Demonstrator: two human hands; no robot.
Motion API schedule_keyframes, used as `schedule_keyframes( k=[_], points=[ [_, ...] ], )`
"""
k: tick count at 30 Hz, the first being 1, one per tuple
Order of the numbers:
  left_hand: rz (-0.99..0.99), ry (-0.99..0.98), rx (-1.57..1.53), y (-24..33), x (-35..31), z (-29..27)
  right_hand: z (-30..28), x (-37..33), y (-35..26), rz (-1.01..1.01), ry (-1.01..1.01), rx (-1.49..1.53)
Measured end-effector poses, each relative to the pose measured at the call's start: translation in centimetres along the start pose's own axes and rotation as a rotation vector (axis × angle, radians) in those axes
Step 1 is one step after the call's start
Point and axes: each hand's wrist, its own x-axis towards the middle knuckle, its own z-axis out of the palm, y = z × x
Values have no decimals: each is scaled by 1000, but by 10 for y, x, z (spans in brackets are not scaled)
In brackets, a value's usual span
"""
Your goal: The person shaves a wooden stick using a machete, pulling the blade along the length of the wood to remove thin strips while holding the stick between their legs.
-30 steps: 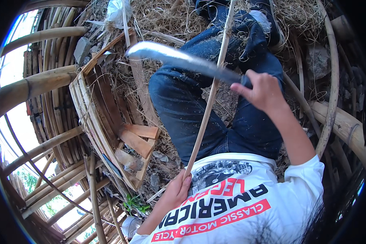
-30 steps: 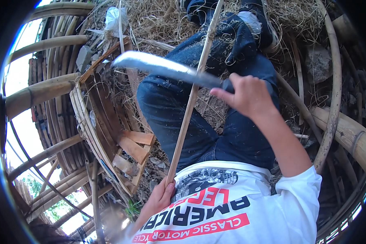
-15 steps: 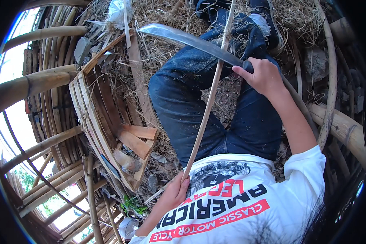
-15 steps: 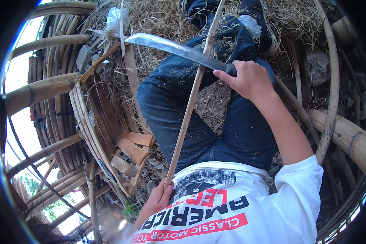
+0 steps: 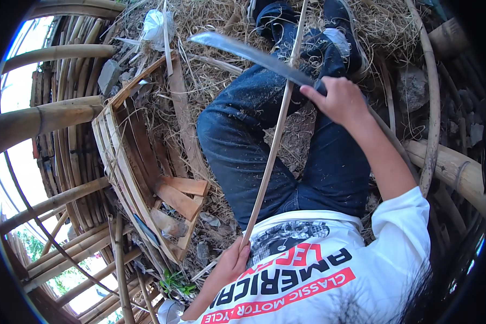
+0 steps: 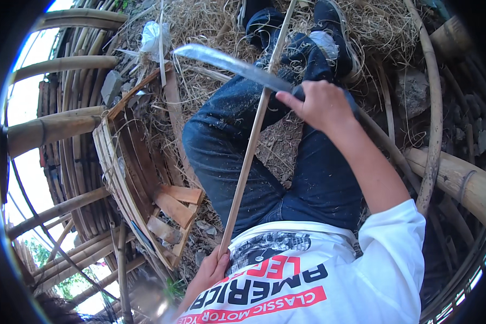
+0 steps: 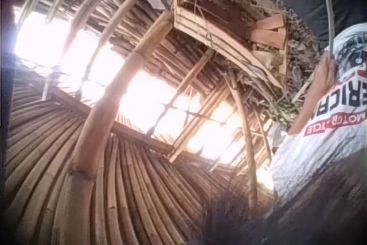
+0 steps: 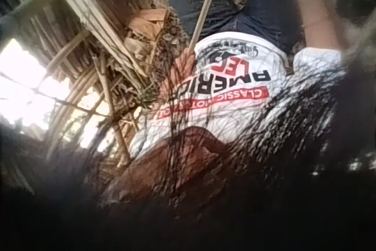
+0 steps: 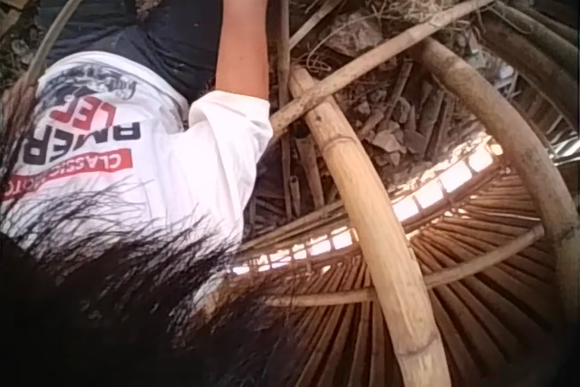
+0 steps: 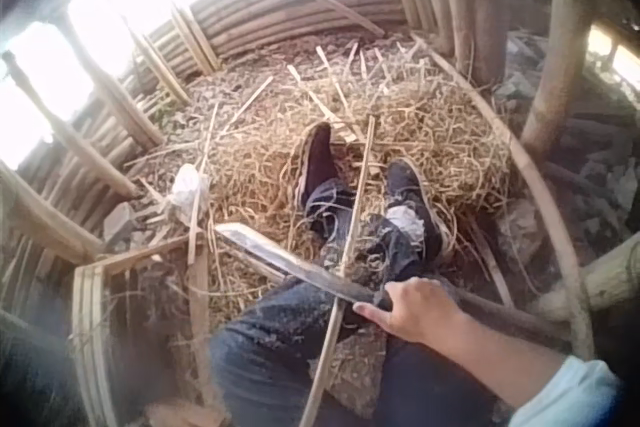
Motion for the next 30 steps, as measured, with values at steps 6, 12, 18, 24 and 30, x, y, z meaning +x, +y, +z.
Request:
schedule_keyframes(
  k=[6, 12, 18, 24, 30],
  points=[
    [2, 47, -24, -8, -4, 5, -9, -42, -38, -166, -198, 7],
    [73, 38, 10, -7, -3, 5, -18, -8, 7, 92, -73, 35],
    [16, 105, 81, 3, -7, 5, -24, -49, -26, -17, -239, 106],
    [25, 80, 109, 14, -5, 0, -19, -34, 0, 99, -113, 123],
    [34, 122, 157, 9, -13, 3, -29, -38, -16, 68, -203, 62]
  ],
)
